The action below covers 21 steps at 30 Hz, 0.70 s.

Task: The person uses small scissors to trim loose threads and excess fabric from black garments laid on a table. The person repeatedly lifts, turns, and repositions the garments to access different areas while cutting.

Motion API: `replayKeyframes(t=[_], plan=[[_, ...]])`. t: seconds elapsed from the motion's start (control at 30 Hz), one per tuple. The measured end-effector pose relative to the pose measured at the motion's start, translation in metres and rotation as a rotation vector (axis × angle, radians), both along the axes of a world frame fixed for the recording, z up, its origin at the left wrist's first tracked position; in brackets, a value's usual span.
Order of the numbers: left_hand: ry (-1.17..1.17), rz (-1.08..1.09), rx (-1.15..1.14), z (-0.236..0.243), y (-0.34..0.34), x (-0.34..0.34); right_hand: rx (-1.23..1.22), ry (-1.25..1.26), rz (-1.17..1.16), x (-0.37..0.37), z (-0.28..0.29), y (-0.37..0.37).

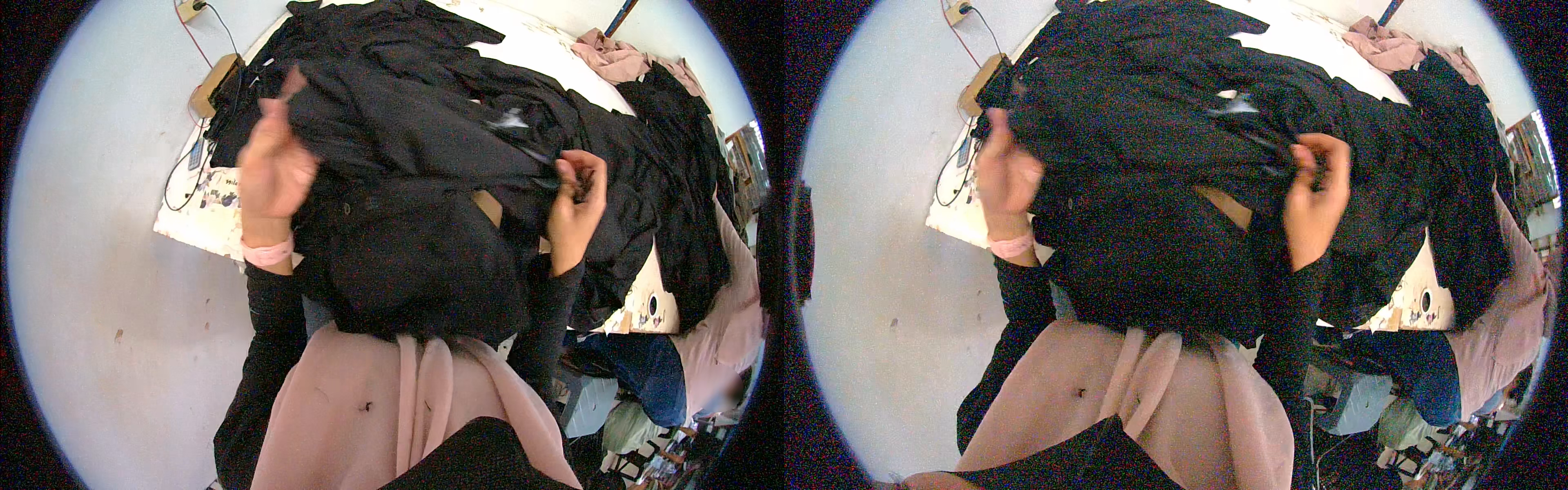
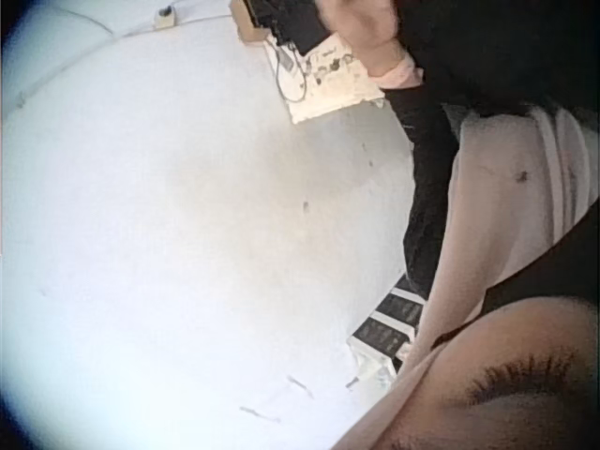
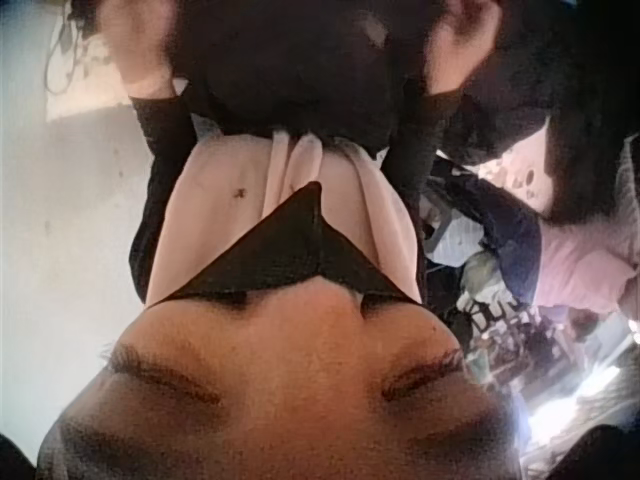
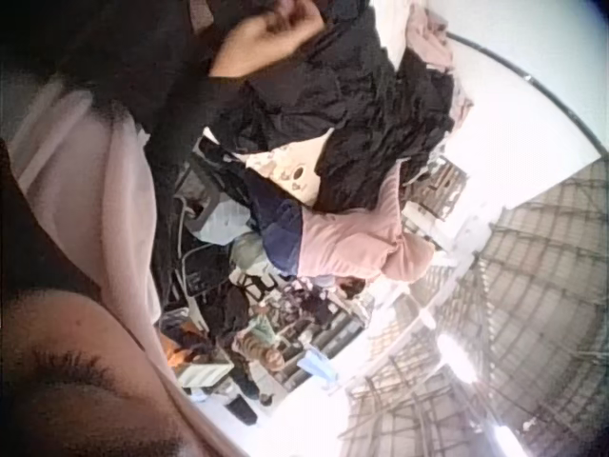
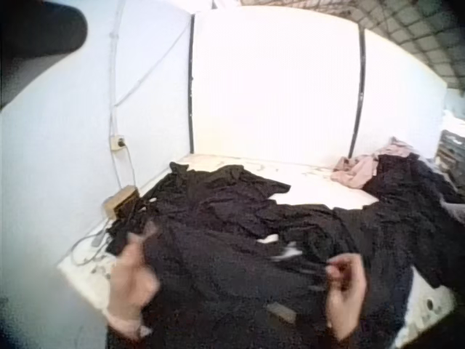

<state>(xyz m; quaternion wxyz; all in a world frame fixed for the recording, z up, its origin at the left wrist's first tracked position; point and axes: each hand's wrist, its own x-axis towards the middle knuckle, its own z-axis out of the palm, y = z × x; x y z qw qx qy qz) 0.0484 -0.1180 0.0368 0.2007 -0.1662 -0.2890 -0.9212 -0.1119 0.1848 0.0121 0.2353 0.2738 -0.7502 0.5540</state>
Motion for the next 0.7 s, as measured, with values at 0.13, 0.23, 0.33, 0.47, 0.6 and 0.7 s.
replayKeyframes(t=[0.13,0.23,0.33,0.47,0.6,0.7], plan=[[0.135,0.005,0.055,0.001,-0.004,0.002,0.226,-0.093,-0.111,-0.024,-0.019,-0.002],[0.121,-0.015,0.023,-0.022,0.019,-0.003,0.307,0.177,-0.239,-0.01,-0.023,-0.021],[0.011,0.05,-0.008,-0.029,0.042,-0.009,0.061,0.052,0.009,0.028,-0.013,-0.037],[-0.091,0.144,-0.146,-0.015,0.063,-0.011,-0.031,0.034,0.257,0.067,0.012,-0.048],[-0.096,0.222,-0.31,-0.014,0.073,-0.013,0.113,-0.019,0.341,0.076,0.027,-0.058],[-0.021,0.221,-0.404,-0.022,0.073,-0.018,0.064,-0.195,0.43,0.076,0.026,-0.067]])
